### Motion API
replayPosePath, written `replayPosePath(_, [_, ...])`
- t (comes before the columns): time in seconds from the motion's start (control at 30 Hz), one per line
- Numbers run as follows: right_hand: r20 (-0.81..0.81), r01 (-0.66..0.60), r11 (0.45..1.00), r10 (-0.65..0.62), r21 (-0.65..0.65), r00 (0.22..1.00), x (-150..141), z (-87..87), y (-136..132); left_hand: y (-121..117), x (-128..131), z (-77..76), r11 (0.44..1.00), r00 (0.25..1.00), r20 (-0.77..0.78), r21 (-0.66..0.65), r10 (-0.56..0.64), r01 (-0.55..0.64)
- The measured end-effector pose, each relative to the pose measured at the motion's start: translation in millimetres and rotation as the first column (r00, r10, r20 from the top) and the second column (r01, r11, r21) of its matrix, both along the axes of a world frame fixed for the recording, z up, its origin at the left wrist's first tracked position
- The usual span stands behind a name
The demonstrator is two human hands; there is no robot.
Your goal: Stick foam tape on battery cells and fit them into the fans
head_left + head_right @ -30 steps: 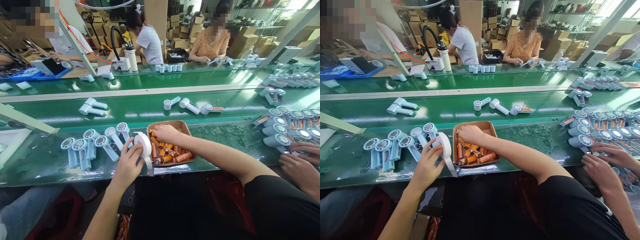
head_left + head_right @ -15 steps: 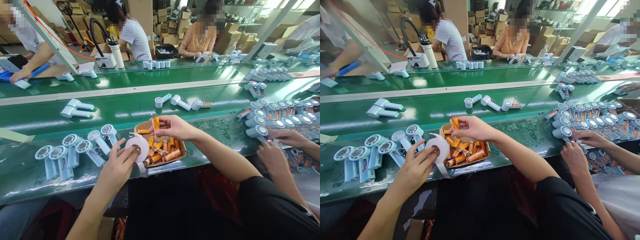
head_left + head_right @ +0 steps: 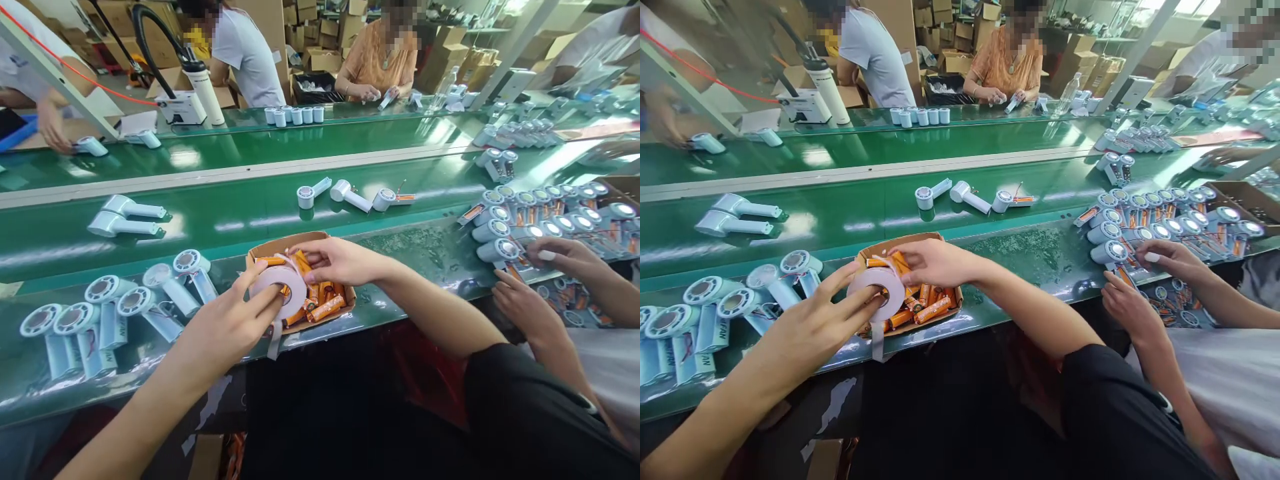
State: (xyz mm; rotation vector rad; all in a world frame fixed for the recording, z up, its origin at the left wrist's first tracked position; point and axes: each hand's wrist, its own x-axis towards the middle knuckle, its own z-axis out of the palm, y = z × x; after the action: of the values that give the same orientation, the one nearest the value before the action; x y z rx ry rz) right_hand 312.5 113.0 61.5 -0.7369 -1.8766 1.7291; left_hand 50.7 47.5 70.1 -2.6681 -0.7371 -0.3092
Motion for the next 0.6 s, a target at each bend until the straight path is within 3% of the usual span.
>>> replayPosePath(0.07, [-0.218, 0.207, 0.964, -0.240, -0.166, 0.946, -6, -21.5, -7, -3, 12, -3.1, 1.000, 0.996, 0.087, -0.011, 0.012, -0.011])
replayPosePath(0.13, [-0.320, 0.382, 0.887, -0.452, -0.258, 0.833, -3, -32.9, -3, -12, 28, -13.5, 0.999, 0.989, 0.147, 0.019, -0.028, 0.025])
replayPosePath(0.23, [-0.365, 0.651, 0.734, -0.670, -0.194, 0.646, 32, -22.9, 29, -26, 45, -34.9, 0.986, 0.973, 0.190, -0.085, -0.128, 0.146])
replayPosePath(0.33, [-0.337, 0.836, 0.547, -0.797, -0.049, 0.501, 85, -1.1, 61, -13, 37, -44.8, 0.945, 0.969, 0.233, -0.290, -0.081, 0.149])
replayPosePath(0.4, [-0.331, 0.847, 0.531, -0.804, -0.029, 0.493, 109, 3.4, 64, 17, 26, -39.0, 0.900, 0.971, 0.238, -0.421, -0.008, 0.110])
replayPosePath(0.47, [-0.351, 0.811, 0.580, -0.778, -0.082, 0.521, 117, -3.0, 56, 60, 23, -26.2, 0.802, 0.974, 0.216, -0.594, 0.075, 0.070])
replayPosePath(0.53, [-0.373, 0.770, 0.621, -0.755, -0.144, 0.539, 116, -14.8, 46, 108, 38, -13.3, 0.681, 0.965, 0.164, -0.732, 0.202, -0.019])
replayPosePath(0.6, [-0.380, 0.751, 0.634, -0.751, -0.184, 0.540, 111, -25.0, 43, 158, 70, -7.7, 0.637, 0.928, 0.106, -0.754, 0.356, -0.158])
